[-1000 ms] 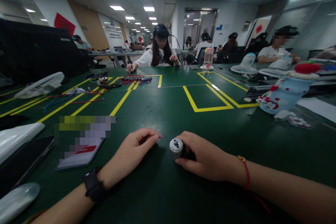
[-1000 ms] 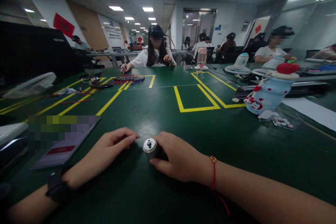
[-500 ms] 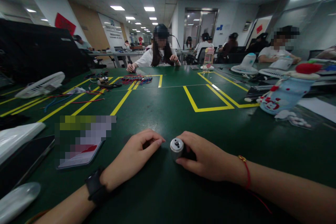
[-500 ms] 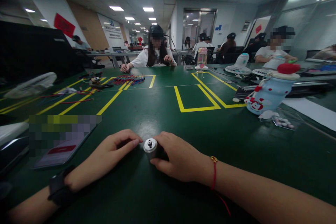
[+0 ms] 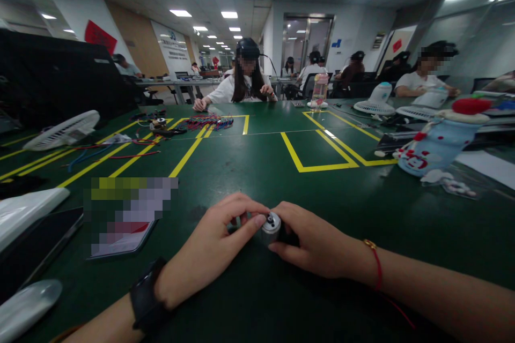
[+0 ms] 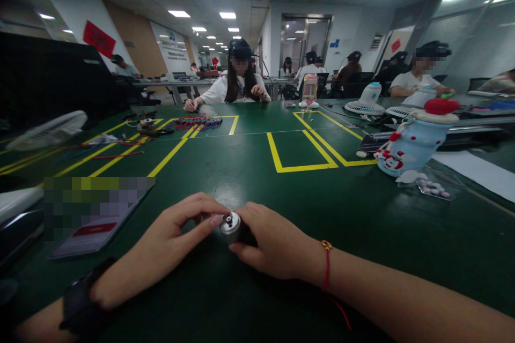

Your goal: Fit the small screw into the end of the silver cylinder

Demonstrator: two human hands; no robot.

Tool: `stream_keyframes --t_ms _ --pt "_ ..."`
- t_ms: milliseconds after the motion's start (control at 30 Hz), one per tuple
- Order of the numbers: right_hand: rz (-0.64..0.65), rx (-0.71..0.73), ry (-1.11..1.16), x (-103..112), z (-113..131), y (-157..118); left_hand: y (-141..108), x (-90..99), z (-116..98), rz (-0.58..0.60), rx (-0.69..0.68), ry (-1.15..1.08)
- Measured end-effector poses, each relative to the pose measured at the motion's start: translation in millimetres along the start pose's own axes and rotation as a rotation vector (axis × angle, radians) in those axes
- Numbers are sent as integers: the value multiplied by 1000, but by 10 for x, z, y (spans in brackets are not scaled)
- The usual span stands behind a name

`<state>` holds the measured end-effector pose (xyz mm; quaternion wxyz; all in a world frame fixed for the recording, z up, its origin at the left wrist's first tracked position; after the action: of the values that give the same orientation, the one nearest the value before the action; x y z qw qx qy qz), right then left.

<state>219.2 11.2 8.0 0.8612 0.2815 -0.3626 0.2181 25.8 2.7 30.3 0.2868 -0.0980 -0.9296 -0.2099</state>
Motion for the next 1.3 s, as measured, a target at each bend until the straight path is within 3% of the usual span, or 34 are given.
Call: stream_keyframes --t_ms 233,467,733,967,1167,1300 --pt "-18 34 -8 -24 -5 7 43 -34 -32 -34 -39 -27" --pt "-8 16 16 -8 12 6 37 84 30 -94 38 -70" --pt "13 -9 11 -7 -15 -2 -15 84 226 59 70 30" --pt "5 -20 17 -15 -28 -9 -22 36 343 161 3 148" --pt "14 -25 23 -3 -20 -4 -11 74 358 183 44 98" --pt "3 -21 43 11 -14 -8 21 132 363 117 151 39"
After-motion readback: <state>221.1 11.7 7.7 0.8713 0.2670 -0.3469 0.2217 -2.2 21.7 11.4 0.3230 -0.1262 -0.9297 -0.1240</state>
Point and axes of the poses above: each hand's wrist, its own y-axis towards the middle knuckle, its own x-axis out of the back of the hand, z = x × y, the point moved 2 cm from there along y, towards the middle knuckle, and after that the axes turned 11 degrees about -z, right-handed, at the moved point
